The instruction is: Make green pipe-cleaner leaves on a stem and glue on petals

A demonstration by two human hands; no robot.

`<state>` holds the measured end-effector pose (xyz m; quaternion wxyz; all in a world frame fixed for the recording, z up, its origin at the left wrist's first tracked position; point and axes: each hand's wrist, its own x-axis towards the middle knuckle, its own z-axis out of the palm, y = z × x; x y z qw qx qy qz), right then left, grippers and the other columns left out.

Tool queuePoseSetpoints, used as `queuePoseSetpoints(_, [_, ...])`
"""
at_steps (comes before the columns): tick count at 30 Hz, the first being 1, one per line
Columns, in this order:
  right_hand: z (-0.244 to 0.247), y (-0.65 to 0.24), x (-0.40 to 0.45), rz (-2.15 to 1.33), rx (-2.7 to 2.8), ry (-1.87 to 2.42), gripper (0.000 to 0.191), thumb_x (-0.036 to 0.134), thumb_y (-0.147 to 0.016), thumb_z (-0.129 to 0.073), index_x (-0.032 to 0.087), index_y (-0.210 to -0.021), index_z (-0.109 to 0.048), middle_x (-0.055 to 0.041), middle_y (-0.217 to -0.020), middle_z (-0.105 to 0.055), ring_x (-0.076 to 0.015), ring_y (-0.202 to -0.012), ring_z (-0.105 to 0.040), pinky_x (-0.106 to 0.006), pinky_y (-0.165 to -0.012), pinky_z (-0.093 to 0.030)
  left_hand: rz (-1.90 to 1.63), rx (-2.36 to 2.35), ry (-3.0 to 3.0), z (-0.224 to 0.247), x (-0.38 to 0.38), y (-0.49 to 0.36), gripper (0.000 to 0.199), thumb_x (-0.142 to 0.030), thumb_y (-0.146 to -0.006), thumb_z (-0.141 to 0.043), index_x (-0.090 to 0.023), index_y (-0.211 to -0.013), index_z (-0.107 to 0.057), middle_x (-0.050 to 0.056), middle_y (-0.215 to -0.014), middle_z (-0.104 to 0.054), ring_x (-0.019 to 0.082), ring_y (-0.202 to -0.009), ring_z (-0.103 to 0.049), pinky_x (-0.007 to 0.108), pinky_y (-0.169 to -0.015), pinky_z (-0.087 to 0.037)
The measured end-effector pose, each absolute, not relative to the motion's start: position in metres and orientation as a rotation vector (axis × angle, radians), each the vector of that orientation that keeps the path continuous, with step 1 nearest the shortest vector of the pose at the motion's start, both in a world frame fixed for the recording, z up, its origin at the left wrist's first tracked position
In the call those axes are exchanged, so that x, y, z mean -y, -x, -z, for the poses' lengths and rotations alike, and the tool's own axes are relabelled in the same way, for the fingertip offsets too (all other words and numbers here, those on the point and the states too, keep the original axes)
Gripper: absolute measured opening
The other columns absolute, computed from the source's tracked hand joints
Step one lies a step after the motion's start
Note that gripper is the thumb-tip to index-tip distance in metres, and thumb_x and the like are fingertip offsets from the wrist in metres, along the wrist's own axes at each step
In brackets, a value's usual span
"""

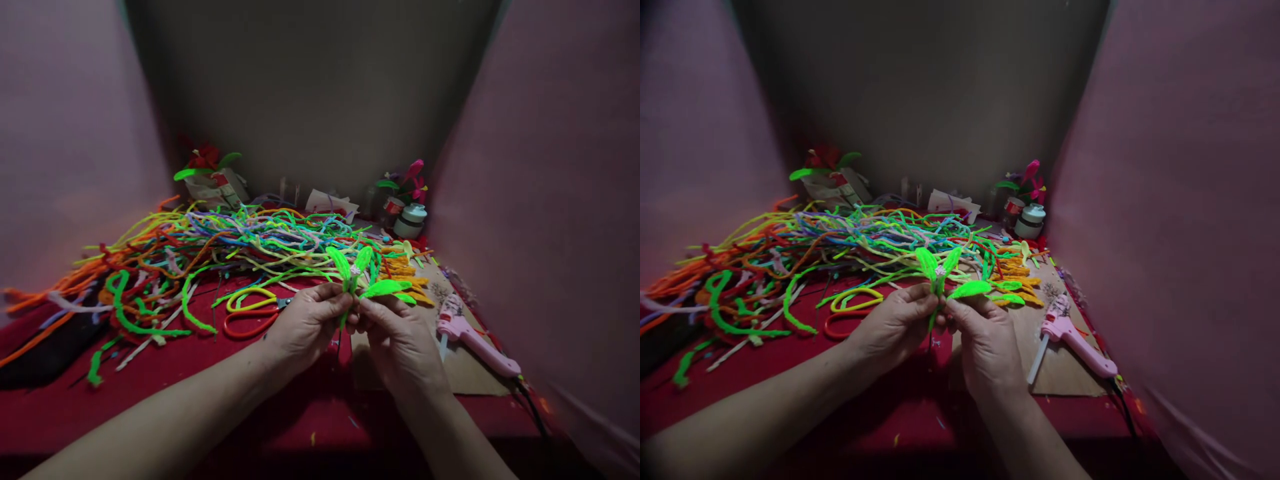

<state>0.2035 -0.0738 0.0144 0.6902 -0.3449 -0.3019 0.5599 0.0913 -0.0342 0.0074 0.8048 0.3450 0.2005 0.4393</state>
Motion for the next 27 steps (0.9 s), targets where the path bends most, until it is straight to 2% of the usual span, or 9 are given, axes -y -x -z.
queuePoseSetpoints(5, [-0.013,-0.206,0.072,-1.011,0.758,0.853,0.010,0.020,-0.063,-0.073,0.017,-0.061,-0.064,0.0036,-0.056,-0.056,-0.0096,-0.054,-0.048,-0.024,-0.056,-0.039,-0.978,-0.520,-0.797,-0.012,0.034,-0.091,0.017,-0.019,-0.063,-0.076,-0.010,-0.076,-0.068,0.005,-0.074,-0.065,0.012,-0.061,-0.060,0.023,-0.054,-0.045])
queuePoseSetpoints(8, [-0.018,-0.210,0.073,-0.886,0.869,0.972,0.012,0.023,-0.067,-0.072,0.017,-0.063,-0.062,0.0043,-0.057,-0.053,-0.0094,-0.057,-0.044,-0.024,-0.056,-0.036,-1.017,-0.603,-0.924,-0.013,0.033,-0.090,0.014,-0.021,-0.067,-0.073,-0.011,-0.075,-0.069,0.005,-0.075,-0.066,0.013,-0.065,-0.060,0.023,-0.058,-0.043])
queuePoseSetpoints(13, [-0.025,-0.211,0.075,-0.955,0.974,1.070,0.010,0.024,-0.070,-0.068,0.016,-0.065,-0.064,0.0032,-0.056,-0.052,-0.0090,-0.054,-0.040,-0.024,-0.052,-0.032,-1.027,-0.676,-1.115,-0.011,0.035,-0.087,0.014,-0.026,-0.072,-0.069,-0.012,-0.074,-0.069,0.004,-0.069,-0.065,0.013,-0.067,-0.058,0.026,-0.068,-0.042])
queuePoseSetpoints(27, [-0.017,-0.213,0.075,-0.939,1.014,1.000,0.012,0.019,-0.073,-0.066,0.017,-0.062,-0.061,0.0038,-0.057,-0.049,-0.0099,-0.057,-0.043,-0.026,-0.055,-0.034,-0.974,-0.601,-1.116,-0.012,0.039,-0.087,0.013,-0.023,-0.073,-0.067,-0.013,-0.066,-0.066,0.002,-0.063,-0.063,0.010,-0.059,-0.053,0.023,-0.061,-0.039])
